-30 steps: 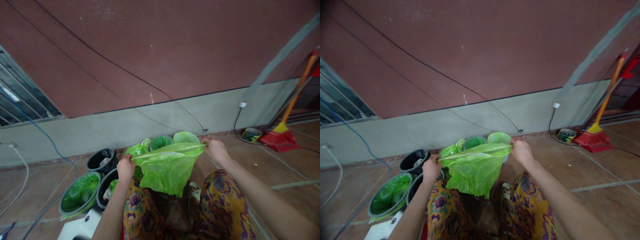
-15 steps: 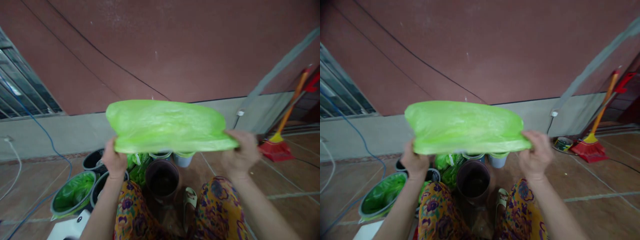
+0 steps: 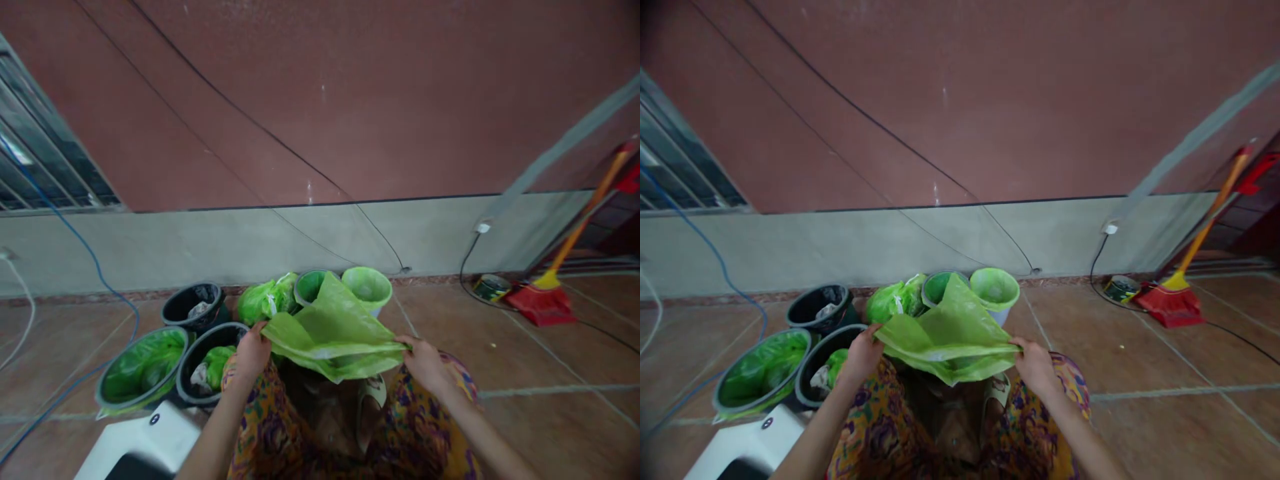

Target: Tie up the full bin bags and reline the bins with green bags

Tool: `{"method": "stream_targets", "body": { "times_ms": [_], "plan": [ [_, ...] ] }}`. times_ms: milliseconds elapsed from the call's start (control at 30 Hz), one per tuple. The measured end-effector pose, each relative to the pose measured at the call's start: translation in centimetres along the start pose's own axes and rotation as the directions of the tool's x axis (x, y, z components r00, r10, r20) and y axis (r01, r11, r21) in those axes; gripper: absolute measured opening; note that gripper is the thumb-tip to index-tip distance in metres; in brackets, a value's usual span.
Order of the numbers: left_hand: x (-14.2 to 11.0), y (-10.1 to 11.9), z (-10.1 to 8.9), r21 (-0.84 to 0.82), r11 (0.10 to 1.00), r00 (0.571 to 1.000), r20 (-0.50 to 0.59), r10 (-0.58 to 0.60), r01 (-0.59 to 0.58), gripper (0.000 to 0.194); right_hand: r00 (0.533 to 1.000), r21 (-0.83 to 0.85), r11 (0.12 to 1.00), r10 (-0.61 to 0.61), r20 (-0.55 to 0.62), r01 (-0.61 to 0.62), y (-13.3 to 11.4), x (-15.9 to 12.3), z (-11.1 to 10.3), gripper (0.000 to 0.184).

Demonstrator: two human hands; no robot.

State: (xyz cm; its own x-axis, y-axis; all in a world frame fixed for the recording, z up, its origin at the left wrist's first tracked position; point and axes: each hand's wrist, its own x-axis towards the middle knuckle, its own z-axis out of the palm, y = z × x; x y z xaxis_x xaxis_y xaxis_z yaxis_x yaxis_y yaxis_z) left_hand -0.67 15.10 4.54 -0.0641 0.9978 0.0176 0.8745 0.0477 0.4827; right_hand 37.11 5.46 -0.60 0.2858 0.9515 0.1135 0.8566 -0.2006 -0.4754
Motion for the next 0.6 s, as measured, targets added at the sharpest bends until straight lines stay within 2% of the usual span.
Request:
{"method": "stream_targets", "body": {
  "times_ms": [67,167,233,300,367,400,433,467,500,533,567,600],
  "plan": [
    [-1.9,-0.4,2.1,-0.140,0.990,1.000,0.022,0.020,-0.017,0.043,0.998,0.080,0.995,0.048,0.045,-0.051,-0.3,-1.1,0.9,0.041],
    [-4.9,0.3,5.0,-0.347,0.930,0.980,0.104,0.169,-0.124,0.061,0.990,0.299,0.950,0.048,0.135,-0.087,-2.7,-2.6,2.4,0.042],
    [-6.5,1.5,6.6,-0.455,0.865,0.919,0.208,0.334,-0.211,0.076,0.968,0.489,0.869,-0.052,0.245,-0.077,-5.6,-3.6,3.0,0.040],
    [-7.6,2.8,8.1,-0.551,0.789,0.823,0.291,0.488,-0.273,0.079,0.912,0.634,0.770,-0.209,0.353,-0.069,-8.5,-4.4,3.3,0.035],
    [-8.0,3.6,9.3,-0.679,0.701,0.729,0.364,0.579,-0.218,0.060,0.826,0.715,0.695,-0.361,0.433,-0.071,-10.6,-4.8,3.0,0.032],
    [-8.1,3.7,9.8,-0.745,0.653,0.705,0.390,0.592,-0.136,0.046,0.772,0.751,0.655,-0.434,0.464,-0.083,-11.1,-4.7,2.7,0.035],
    [-8.0,3.7,10.3,-0.798,0.601,0.709,0.407,0.576,-0.031,0.036,0.732,0.781,0.616,-0.484,0.480,-0.104,-11.1,-4.3,2.5,0.041],
    [-7.8,3.6,10.6,-0.833,0.548,0.740,0.417,0.528,0.078,0.031,0.722,0.803,0.581,-0.499,0.479,-0.131,-10.8,-3.7,2.3,0.046],
    [-7.6,3.4,10.9,-0.851,0.494,0.783,0.426,0.454,0.178,0.032,0.755,0.816,0.556,-0.466,0.462,-0.156,-10.2,-2.8,2.4,0.050],
    [-7.5,3.1,11.1,-0.857,0.443,0.818,0.441,0.370,0.262,0.034,0.814,0.817,0.552,-0.392,0.430,-0.166,-9.4,-1.8,2.6,0.051],
    [-7.4,2.9,11.3,-0.853,0.401,0.835,0.466,0.293,0.335,0.036,0.880,0.800,0.579,-0.285,0.380,-0.158,-8.6,-0.7,3.2,0.052],
    [-7.3,2.7,11.5,-0.839,0.365,0.829,0.505,0.240,0.405,0.038,0.927,0.759,0.638,-0.191,0.323,-0.133,-7.9,0.5,4.1,0.054]
  ]
}}
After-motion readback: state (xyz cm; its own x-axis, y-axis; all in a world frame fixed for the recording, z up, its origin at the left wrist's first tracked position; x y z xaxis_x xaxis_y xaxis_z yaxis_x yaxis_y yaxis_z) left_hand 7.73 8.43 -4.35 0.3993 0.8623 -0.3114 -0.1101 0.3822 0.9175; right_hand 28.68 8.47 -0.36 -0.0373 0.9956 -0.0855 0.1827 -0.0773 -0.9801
